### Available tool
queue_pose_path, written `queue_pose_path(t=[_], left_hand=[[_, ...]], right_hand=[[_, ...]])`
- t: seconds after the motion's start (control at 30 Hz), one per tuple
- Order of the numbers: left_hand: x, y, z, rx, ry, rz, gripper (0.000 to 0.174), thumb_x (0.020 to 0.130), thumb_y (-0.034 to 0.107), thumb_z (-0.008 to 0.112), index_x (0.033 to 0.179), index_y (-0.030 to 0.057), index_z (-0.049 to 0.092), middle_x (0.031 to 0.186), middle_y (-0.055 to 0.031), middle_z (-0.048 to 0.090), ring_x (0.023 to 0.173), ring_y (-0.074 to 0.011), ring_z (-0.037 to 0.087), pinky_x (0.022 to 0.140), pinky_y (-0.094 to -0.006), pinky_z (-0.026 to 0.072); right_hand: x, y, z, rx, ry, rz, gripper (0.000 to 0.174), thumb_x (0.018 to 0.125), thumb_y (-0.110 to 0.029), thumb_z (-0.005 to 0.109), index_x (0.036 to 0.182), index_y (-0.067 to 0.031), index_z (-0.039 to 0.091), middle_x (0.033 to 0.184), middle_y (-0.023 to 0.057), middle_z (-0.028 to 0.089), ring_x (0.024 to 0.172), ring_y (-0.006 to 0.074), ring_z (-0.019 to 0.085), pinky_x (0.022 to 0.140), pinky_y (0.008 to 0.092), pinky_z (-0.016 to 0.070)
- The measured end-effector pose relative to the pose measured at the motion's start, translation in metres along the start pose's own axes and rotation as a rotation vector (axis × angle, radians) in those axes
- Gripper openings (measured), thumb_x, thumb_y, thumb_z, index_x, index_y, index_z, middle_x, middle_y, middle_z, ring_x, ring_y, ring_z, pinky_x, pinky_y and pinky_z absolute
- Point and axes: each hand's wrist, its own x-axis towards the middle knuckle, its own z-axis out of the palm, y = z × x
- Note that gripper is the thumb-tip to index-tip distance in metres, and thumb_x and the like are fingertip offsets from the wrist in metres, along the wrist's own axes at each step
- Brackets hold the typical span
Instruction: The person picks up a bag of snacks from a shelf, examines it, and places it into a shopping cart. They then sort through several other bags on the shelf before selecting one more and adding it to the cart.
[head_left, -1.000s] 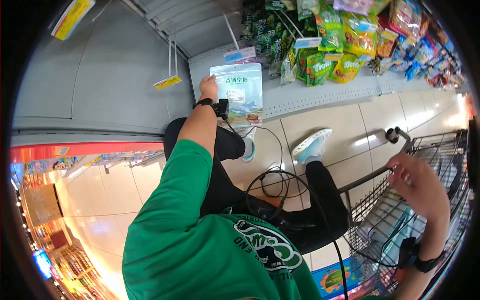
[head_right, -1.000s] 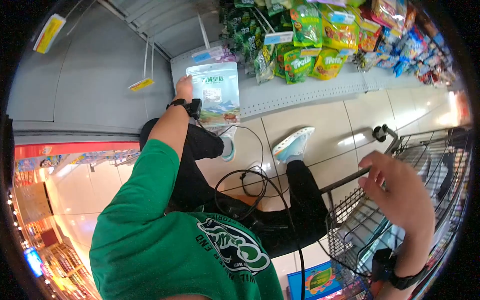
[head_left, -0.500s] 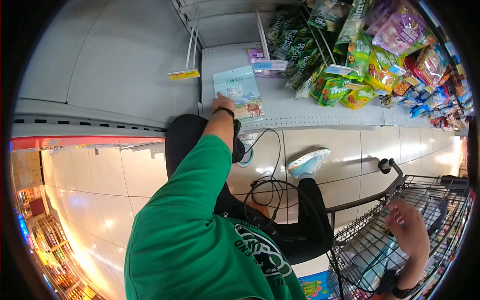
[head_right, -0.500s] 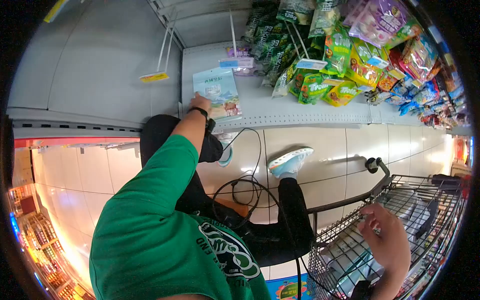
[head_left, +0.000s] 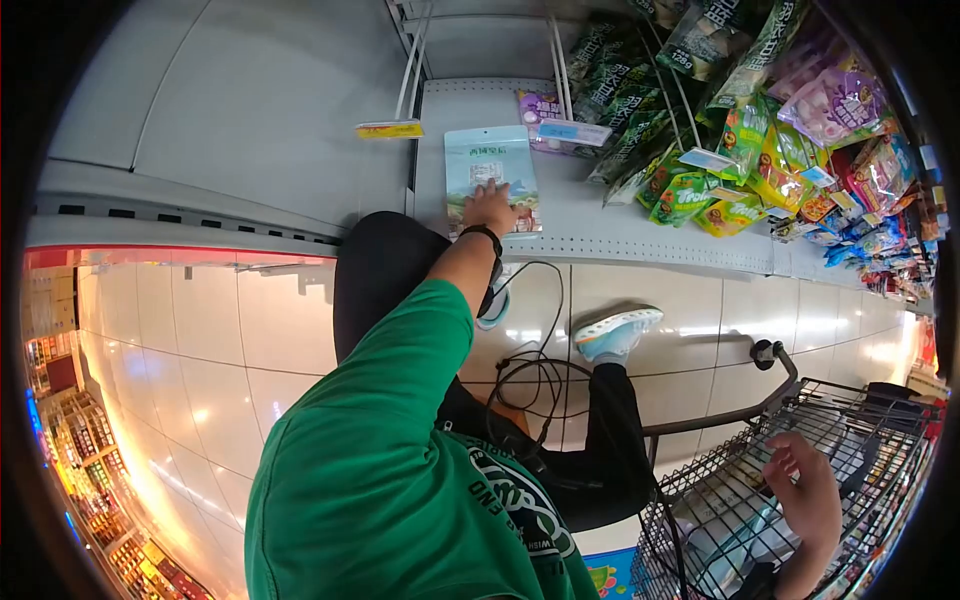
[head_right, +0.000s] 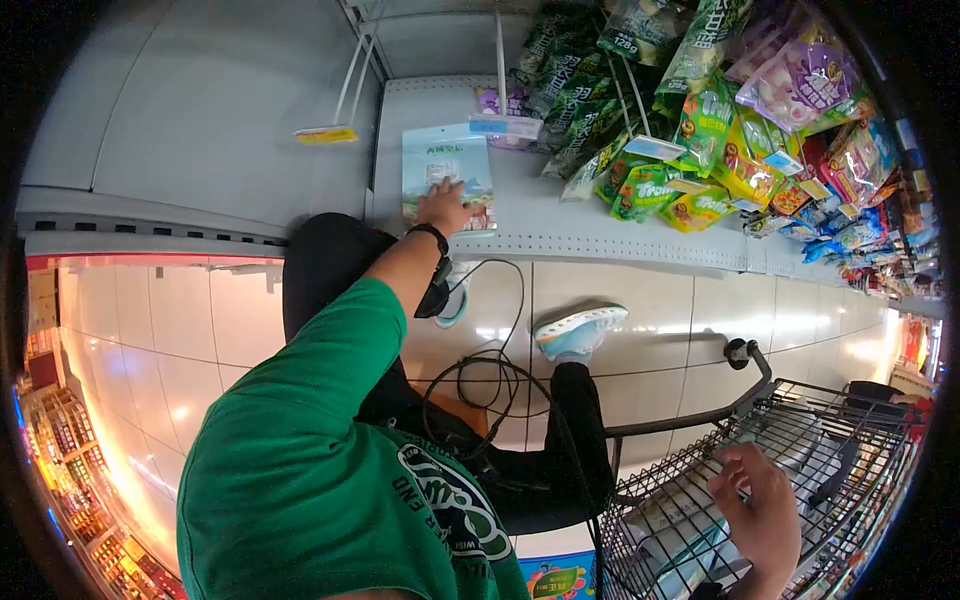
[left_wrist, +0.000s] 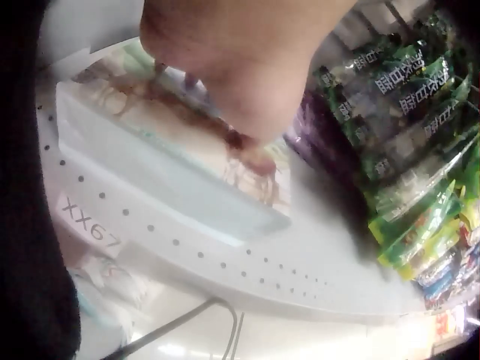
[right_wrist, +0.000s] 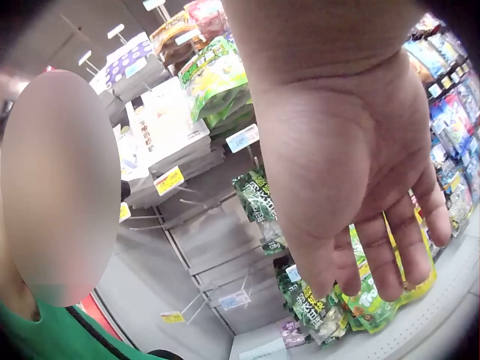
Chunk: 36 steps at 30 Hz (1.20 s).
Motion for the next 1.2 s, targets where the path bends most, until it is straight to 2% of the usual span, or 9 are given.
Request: queue_pose_path(t=[0.2, 0.4, 0.53, 0.67, 0.77, 0.87, 0.9, 1.0, 1.2], left_hand=[[0.006, 0.000, -0.001, -0.057, -0.075, 0.070, 0.068, 0.086, 0.057, 0.056, 0.138, 0.0134, 0.049, 0.149, -0.0136, 0.039, 0.134, -0.0348, 0.040, 0.108, -0.0479, 0.0356], [0.026, 0.027, 0.011, -0.049, -0.408, 0.532, 0.051, 0.084, 0.042, 0.055, 0.120, 0.0059, 0.061, 0.104, -0.0231, 0.066, 0.094, -0.0395, 0.063, 0.085, -0.0486, 0.0484], [-0.078, 0.090, -0.042, -0.191, -0.234, 0.960, 0.044, 0.084, 0.033, 0.060, 0.121, 0.0093, 0.060, 0.102, -0.0201, 0.067, 0.095, -0.0381, 0.064, 0.080, -0.0487, 0.0502], [-0.199, 0.112, -0.143, -0.084, -0.491, 1.070, 0.046, 0.084, 0.037, 0.060, 0.124, 0.0125, 0.059, 0.105, -0.0162, 0.068, 0.098, -0.0339, 0.065, 0.080, -0.0467, 0.0505], [-0.210, 0.100, -0.134, -0.295, -0.645, 1.140, 0.047, 0.082, 0.037, 0.061, 0.122, 0.0128, 0.060, 0.103, -0.0165, 0.068, 0.096, -0.0338, 0.065, 0.079, -0.0468, 0.0501], [-0.221, 0.115, -0.121, 0.254, -0.553, 1.061, 0.039, 0.078, 0.031, 0.062, 0.111, 0.0100, 0.066, 0.093, -0.0144, 0.070, 0.087, -0.0331, 0.067, 0.077, -0.0463, 0.0502], [-0.223, 0.121, -0.108, 0.300, -0.383, 1.247, 0.026, 0.073, 0.024, 0.063, 0.092, 0.0075, 0.071, 0.081, -0.0122, 0.070, 0.075, -0.0321, 0.068, 0.068, -0.0471, 0.0510], [-0.238, 0.151, -0.066, -0.242, -0.329, 1.307, 0.017, 0.068, 0.020, 0.065, 0.077, 0.0072, 0.072, 0.072, -0.0100, 0.069, 0.067, -0.0313, 0.067, 0.059, -0.0471, 0.0499], [-0.257, 0.199, -0.054, 0.038, -0.317, 1.539, 0.017, 0.066, 0.021, 0.065, 0.075, 0.0071, 0.071, 0.073, -0.0116, 0.069, 0.069, -0.0307, 0.067, 0.055, -0.0466, 0.0494]], right_hand=[[-0.003, -0.003, 0.000, -0.073, 0.037, -0.034, 0.022, 0.082, -0.008, 0.063, 0.103, -0.0024, 0.060, 0.074, 0.0082, 0.062, 0.068, 0.0212, 0.060, 0.065, 0.0310, 0.0474], [-0.005, -0.005, 0.000, -0.074, 0.060, -0.036, 0.021, 0.084, -0.010, 0.062, 0.104, -0.0020, 0.060, 0.072, 0.0074, 0.061, 0.067, 0.0183, 0.060, 0.063, 0.0304, 0.0479], [-0.005, -0.002, -0.001, -0.015, 0.026, 0.002, 0.023, 0.085, -0.013, 0.061, 0.105, -0.0022, 0.058, 0.079, 0.0053, 0.060, 0.072, 0.0146, 0.056, 0.067, 0.0286, 0.0455], [-0.004, 0.004, 0.003, -0.058, 0.076, -0.040, 0.021, 0.084, -0.011, 0.063, 0.103, -0.0016, 0.060, 0.076, 0.0069, 0.062, 0.068, 0.0158, 0.057, 0.064, 0.0295, 0.0464], [-0.005, 0.000, 0.003, -0.015, 0.069, -0.007, 0.020, 0.086, -0.011, 0.063, 0.103, -0.0023, 0.059, 0.076, 0.0046, 0.060, 0.069, 0.0125, 0.055, 0.064, 0.0283, 0.0444], [-0.004, 0.004, 0.005, -0.083, 0.064, -0.003, 0.019, 0.086, -0.011, 0.063, 0.103, -0.0038, 0.059, 0.074, 0.0044, 0.059, 0.069, 0.0129, 0.054, 0.063, 0.0283, 0.0442], [-0.003, 0.004, 0.005, -0.099, 0.051, 0.000, 0.020, 0.086, -0.012, 0.063, 0.104, -0.0045, 0.059, 0.074, 0.0049, 0.058, 0.069, 0.0132, 0.054, 0.063, 0.0286, 0.0443], [-0.002, 0.004, 0.006, -0.110, 0.059, 0.011, 0.020, 0.087, -0.013, 0.063, 0.105, -0.0044, 0.059, 0.075, 0.0053, 0.058, 0.070, 0.0136, 0.054, 0.063, 0.0289, 0.0446], [-0.021, -0.002, -0.011, 0.065, 0.269, 0.005, 0.017, 0.089, -0.010, 0.059, 0.105, -0.0027, 0.059, 0.086, 0.0053, 0.058, 0.078, 0.0145, 0.055, 0.069, 0.0283, 0.0448]])
